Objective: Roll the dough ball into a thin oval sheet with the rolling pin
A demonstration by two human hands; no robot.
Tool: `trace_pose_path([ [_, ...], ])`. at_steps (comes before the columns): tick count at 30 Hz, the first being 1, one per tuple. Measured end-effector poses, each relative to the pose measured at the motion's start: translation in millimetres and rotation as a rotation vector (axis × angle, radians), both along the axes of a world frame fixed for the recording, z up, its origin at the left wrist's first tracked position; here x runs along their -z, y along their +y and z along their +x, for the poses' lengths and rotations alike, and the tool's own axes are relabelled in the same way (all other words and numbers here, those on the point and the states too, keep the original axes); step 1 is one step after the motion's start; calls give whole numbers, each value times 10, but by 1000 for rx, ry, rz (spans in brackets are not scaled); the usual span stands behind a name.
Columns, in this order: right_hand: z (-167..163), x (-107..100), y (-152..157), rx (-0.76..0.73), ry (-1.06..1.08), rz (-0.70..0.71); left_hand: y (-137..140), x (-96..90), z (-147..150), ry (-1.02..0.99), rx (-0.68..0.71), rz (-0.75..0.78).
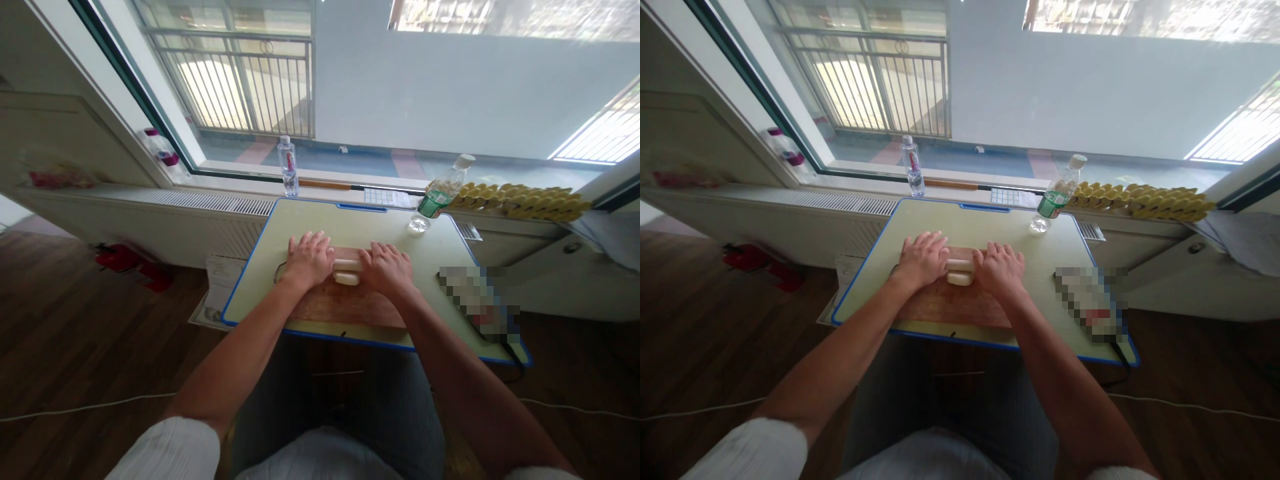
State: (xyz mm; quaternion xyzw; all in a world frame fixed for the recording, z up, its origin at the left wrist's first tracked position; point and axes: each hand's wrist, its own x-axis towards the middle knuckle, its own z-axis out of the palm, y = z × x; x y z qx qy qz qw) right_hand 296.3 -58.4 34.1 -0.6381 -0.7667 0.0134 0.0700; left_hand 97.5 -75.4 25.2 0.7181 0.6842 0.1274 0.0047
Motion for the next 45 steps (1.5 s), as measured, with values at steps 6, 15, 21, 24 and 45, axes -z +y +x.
trace_pose_path([
  [6,41,-71,-64,-22,41,-62,-6,-64,-58,0,32,-91],
  [15,134,-92,282,13,78,-192,336,-157,-126,-69,-28,-284],
  [21,140,-8,-113,29,45,-109,-45,-21,-98,-14,0,-248],
  [24,120,-1,-148,34,35,-55,-152,-11,-84,10,-16,-192],
  [45,80,18,345,75,140,-214,308,-165,-48,4,-31,-238],
])
